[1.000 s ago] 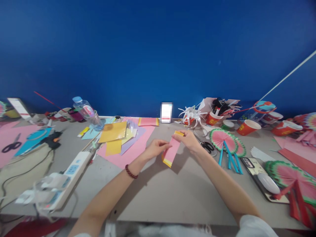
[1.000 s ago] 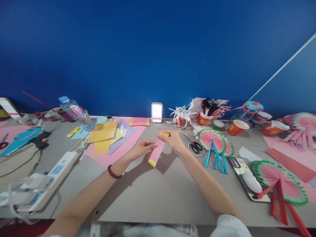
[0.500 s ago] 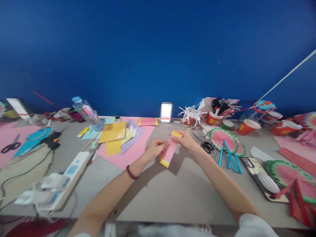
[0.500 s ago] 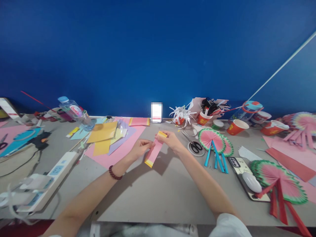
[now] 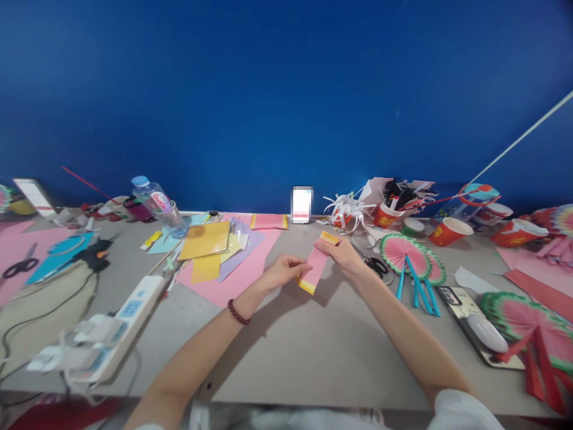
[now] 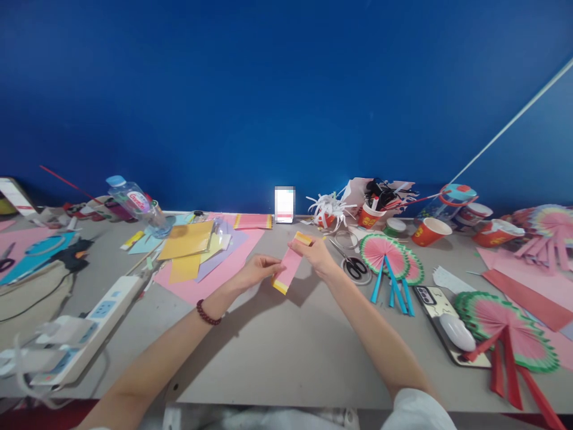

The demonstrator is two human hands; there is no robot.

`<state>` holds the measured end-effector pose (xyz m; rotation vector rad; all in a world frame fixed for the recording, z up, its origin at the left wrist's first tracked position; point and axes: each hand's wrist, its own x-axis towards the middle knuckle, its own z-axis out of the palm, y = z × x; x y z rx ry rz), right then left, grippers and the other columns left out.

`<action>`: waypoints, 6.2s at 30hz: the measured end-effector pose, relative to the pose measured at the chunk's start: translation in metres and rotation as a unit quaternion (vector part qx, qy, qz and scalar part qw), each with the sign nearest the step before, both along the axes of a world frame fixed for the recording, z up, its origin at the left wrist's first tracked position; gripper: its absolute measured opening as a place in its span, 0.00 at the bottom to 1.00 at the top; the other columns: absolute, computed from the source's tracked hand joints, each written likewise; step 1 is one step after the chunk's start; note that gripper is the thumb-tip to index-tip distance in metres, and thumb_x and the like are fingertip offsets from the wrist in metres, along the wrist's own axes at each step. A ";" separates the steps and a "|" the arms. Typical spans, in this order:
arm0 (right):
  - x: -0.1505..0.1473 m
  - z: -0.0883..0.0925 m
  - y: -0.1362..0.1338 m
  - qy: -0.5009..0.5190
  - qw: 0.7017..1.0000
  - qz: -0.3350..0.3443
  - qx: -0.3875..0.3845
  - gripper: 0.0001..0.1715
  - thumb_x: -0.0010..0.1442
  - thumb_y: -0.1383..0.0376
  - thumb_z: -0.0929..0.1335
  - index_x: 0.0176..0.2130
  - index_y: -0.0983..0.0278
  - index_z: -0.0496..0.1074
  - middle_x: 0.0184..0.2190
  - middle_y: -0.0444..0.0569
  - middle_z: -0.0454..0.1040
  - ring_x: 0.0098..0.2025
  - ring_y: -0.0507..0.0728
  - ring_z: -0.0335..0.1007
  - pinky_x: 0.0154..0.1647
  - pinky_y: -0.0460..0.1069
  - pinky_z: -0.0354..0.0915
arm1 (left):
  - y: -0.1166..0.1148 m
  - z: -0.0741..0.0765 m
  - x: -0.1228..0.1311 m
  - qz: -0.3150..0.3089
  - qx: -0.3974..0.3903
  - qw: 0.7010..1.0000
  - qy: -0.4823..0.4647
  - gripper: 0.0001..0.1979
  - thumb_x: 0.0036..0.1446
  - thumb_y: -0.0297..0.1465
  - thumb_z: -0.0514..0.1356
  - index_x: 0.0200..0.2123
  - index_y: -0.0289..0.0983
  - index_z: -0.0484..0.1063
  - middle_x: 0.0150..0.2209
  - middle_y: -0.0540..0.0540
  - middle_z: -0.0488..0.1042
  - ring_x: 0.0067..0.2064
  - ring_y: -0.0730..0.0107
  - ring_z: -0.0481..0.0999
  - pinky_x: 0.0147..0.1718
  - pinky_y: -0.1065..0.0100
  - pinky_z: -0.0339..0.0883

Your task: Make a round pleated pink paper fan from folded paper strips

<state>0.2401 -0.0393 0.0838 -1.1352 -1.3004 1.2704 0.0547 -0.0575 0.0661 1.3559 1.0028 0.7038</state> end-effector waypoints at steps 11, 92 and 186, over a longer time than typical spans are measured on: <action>0.001 -0.001 0.001 0.005 1.000 -0.013 0.000 0.19 0.43 0.55 0.75 0.21 0.66 0.67 0.19 0.40 0.63 0.23 0.49 0.56 0.26 0.46 0.53 | 0.000 -0.006 0.002 0.020 0.033 0.999 0.027 0.20 0.46 0.46 0.63 0.27 0.32 0.78 0.22 0.49 0.72 0.25 0.74 0.65 0.26 0.71 0.57; 0.060 0.002 0.030 -0.101 0.985 -0.042 0.131 0.21 0.44 0.55 0.74 0.37 0.62 0.75 0.33 0.48 0.76 0.34 0.56 0.71 0.40 0.52 0.66 | 0.000 0.016 -0.006 0.228 0.230 0.943 -0.081 0.09 0.49 0.33 0.63 0.35 0.36 0.75 0.36 0.44 0.75 0.39 0.68 0.73 0.40 0.66 0.68; 0.044 -0.004 0.021 -0.201 0.964 0.172 -0.011 0.18 0.50 0.53 0.70 0.34 0.65 0.73 0.26 0.45 0.75 0.28 0.51 0.68 0.29 0.46 0.60 | 0.026 0.015 -0.030 0.200 0.083 0.970 -0.111 0.17 0.43 0.37 0.67 0.35 0.35 0.71 0.26 0.50 0.72 0.28 0.75 0.72 0.32 0.70 0.70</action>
